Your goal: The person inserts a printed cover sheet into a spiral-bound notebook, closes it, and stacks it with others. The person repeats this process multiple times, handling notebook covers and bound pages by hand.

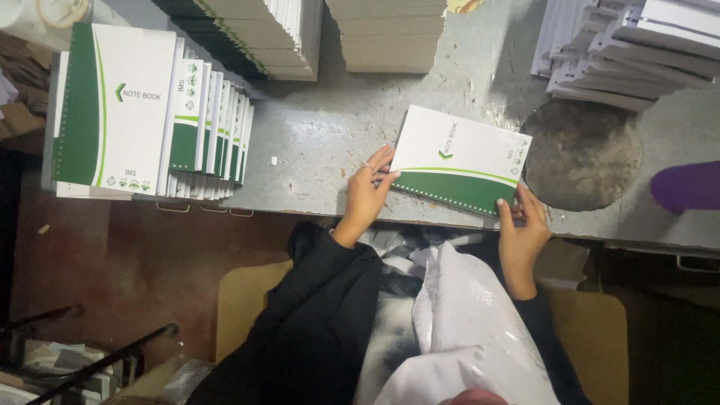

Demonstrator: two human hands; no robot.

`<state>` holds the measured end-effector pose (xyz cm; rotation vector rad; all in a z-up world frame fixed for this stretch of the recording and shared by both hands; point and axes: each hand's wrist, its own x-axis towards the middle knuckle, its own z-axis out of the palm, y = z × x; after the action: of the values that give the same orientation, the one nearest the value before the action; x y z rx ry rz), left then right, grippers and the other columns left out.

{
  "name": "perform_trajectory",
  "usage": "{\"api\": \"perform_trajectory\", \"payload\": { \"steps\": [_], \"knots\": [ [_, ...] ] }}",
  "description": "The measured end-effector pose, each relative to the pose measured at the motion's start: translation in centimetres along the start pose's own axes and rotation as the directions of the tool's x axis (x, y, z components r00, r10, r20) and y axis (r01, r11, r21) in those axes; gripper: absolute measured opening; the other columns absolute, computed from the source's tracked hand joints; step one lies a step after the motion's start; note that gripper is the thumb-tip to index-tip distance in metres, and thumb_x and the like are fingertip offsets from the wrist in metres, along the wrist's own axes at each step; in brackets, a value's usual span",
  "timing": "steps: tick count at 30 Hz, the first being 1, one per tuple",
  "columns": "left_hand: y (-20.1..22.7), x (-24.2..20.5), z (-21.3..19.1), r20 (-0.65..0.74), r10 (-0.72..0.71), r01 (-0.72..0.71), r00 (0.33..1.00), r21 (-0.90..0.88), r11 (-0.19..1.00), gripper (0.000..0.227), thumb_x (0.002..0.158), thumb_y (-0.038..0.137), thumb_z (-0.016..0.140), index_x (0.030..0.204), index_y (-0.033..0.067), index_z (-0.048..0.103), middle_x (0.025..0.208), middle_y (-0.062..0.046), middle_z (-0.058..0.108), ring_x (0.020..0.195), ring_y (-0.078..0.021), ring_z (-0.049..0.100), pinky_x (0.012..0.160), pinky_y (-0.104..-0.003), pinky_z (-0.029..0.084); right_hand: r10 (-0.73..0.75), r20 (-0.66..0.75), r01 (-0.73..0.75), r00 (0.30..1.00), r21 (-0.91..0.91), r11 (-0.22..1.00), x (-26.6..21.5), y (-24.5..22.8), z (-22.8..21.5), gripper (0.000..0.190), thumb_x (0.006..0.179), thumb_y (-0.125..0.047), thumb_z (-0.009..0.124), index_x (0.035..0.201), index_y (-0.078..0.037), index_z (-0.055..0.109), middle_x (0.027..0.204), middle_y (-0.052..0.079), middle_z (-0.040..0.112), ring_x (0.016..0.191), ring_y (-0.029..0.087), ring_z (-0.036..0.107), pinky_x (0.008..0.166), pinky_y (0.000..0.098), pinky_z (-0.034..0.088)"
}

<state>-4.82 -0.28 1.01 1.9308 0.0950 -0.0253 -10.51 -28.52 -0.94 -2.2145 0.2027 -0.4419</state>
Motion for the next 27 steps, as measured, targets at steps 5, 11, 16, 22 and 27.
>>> {"api": "perform_trajectory", "payload": {
  "steps": [5,11,16,22,27],
  "knots": [
    [1.7,-0.6,-0.9,0.011,-0.072,0.072,0.997,-0.051,0.996,0.049,0.103,0.01,0.06,0.148,-0.0017,0.047,0.133,-0.02,0.066,0.125,-0.0361,0.062,0.102,-0.04,0.059,0.06,-0.055,-0.055,0.997,0.095,0.994,-0.5,0.9,-0.2,0.031,0.107,0.005,0.062,0.138,0.007,0.065,0.118,0.031,0.069,0.103,0.042,0.07,0.08,0.0448,0.056],
    [5.5,-1.9,-2.4,0.001,-0.083,0.083,0.997,0.057,0.995,0.043,0.106,0.016,0.055,0.145,0.0003,0.053,0.129,-0.015,0.07,0.128,-0.0327,0.061,0.11,-0.046,0.049,0.14,-0.025,-0.131,0.99,0.21,0.969,-0.9,-0.4,-0.6,0.031,0.109,0.005,0.057,0.139,0.008,0.062,0.122,0.034,0.067,0.108,0.037,0.068,0.084,0.0422,0.057],
    [2.5,-3.8,-2.6,0.022,-0.12,0.12,0.993,0.005,0.993,0.044,0.103,0.014,0.059,0.145,-0.0006,0.052,0.13,-0.018,0.069,0.128,-0.0331,0.061,0.108,-0.046,0.05,0.209,0.016,-0.207,0.978,0.198,0.958,-3.4,-1.2,-1.3,0.032,0.106,0.005,0.062,0.137,0.008,0.063,0.121,0.034,0.066,0.112,0.042,0.066,0.086,0.0467,0.058],
    [-0.3,-7.1,-3.4,0.009,-0.2,0.199,0.98,-0.155,0.968,0.044,0.102,0.011,0.062,0.142,-0.0037,0.053,0.134,-0.02,0.066,0.122,-0.0328,0.064,0.102,-0.042,0.055,0.334,0.086,-0.345,0.939,0.267,0.9,-6.0,1.2,-3.0,0.024,0.107,0.003,0.066,0.13,0.008,0.065,0.116,0.034,0.067,0.105,0.04,0.068,0.082,0.0449,0.062],
    [-2.7,-7.6,-6.1,0.061,-0.4,0.403,0.915,-0.228,0.887,0.038,0.109,0.027,0.051,0.096,0.0032,0.077,0.087,-0.017,0.079,0.074,-0.0213,0.078,0.072,-0.031,0.064,0.561,0.324,-0.643,0.762,0.273,0.715,-4.4,1.1,-4.1,0.023,0.109,-0.01,0.066,0.114,0.012,0.067,0.109,0.039,0.065,0.093,0.046,0.07,0.077,0.0503,0.063]
  ]
}}
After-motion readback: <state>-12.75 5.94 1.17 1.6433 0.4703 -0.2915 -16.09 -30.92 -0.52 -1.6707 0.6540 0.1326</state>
